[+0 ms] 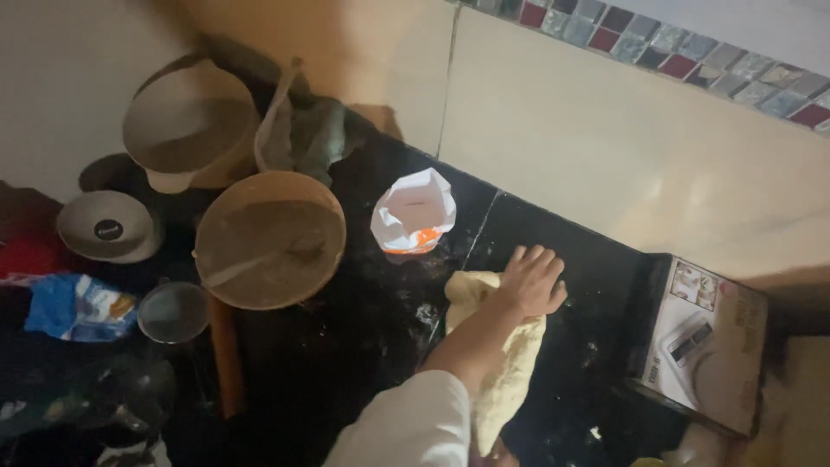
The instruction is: Kneading a ball of dough on a floured countertop.
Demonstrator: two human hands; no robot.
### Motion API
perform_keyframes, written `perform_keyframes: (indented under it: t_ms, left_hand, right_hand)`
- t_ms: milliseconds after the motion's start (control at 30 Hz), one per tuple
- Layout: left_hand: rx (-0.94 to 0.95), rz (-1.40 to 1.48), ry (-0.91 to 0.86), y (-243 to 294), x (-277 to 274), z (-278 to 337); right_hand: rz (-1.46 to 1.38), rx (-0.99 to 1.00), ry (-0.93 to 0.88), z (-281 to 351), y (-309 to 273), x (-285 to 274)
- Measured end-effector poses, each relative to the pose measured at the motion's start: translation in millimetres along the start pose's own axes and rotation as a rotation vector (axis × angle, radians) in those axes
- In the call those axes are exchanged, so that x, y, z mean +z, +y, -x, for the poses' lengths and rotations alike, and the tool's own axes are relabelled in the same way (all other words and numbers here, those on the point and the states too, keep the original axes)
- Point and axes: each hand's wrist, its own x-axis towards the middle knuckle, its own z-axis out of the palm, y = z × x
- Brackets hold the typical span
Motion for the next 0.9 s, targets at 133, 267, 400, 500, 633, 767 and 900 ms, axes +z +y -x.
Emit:
perform_keyframes:
  t_ms: [133,267,400,500,633,767,900]
  left_hand:
    - [-0.002,0.097,-0.202,7,-27,-2]
    - [0.029,0.207,-0.724,26,-64,16]
    - [0.008,0.300,-0.763,40,-136,84]
    - [0.287,0.240,-0.383,40,-156,143]
    - [0.266,0.501,-0.003,63,-234,170]
    - [0.087,0.351,0.281,78,-202,163]
    - [0.102,0.121,0.181,74,-177,130]
  right_hand:
    - [-0.177,-0.082,0.046,7,5,4]
    - [-0.163,0.017,0.067,30,-19,-9]
    - [-0.133,-0.161,0.074,33,-16,-12]
    - [-0.105,-0.181,-0.030,50,-20,-19]
    - [0.098,-0.265,0.027,32,6,-15]
    - [0.940,-1.132,0.594,-77,118,46]
    - [0.483,-0.613,0.182,-21,52,8]
